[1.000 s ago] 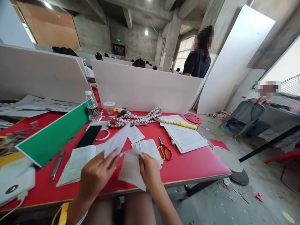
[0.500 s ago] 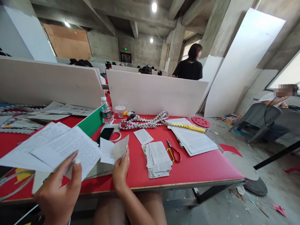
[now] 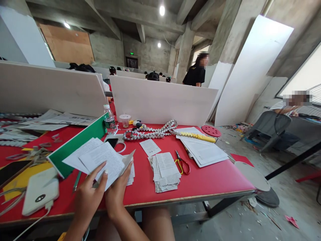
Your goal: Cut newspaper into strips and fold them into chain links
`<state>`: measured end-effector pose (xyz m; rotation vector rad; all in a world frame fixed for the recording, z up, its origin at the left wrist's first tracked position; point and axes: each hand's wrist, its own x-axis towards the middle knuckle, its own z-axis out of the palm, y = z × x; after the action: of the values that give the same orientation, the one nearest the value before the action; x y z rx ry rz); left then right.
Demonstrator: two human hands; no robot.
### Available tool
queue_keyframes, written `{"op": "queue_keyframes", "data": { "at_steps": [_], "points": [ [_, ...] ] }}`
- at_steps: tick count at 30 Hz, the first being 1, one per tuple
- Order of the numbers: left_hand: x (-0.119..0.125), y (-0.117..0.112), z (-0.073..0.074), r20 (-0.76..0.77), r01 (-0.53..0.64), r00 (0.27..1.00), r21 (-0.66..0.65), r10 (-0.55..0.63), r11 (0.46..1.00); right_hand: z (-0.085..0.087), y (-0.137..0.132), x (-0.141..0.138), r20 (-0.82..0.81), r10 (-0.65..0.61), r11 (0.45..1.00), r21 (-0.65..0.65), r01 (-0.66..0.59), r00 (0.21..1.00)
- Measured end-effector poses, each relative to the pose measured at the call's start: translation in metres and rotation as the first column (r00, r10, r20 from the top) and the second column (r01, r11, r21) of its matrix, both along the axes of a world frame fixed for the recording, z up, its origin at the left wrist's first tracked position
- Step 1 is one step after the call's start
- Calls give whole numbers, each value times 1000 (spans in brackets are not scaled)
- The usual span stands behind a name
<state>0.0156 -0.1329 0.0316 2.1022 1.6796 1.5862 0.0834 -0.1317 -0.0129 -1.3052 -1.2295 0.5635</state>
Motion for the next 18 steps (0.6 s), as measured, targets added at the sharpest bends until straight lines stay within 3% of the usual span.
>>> {"op": "queue_keyframes", "data": {
  "at_steps": [4,9,12,15,18],
  "points": [
    [-11,16,-16,-11,-32,999,-195,30,980,-7,-3,14,-46,-116,989,-95,112,992],
    [-17,31,-35,-61,-54,998,-407,32,912,-12,-4,46,87,-186,980,-51,190,979],
    [-18,36,-46,-79,-62,996,-430,31,901,-8,-5,63,352,-73,994,-46,95,933],
    [-18,39,-56,-105,-68,994,-462,22,884,-6,-8,72,606,164,986,-73,-151,779],
    [-20,40,-61,-125,-93,992,-501,34,860,-7,-11,75,684,256,965,-141,-221,683]
  ]
}}
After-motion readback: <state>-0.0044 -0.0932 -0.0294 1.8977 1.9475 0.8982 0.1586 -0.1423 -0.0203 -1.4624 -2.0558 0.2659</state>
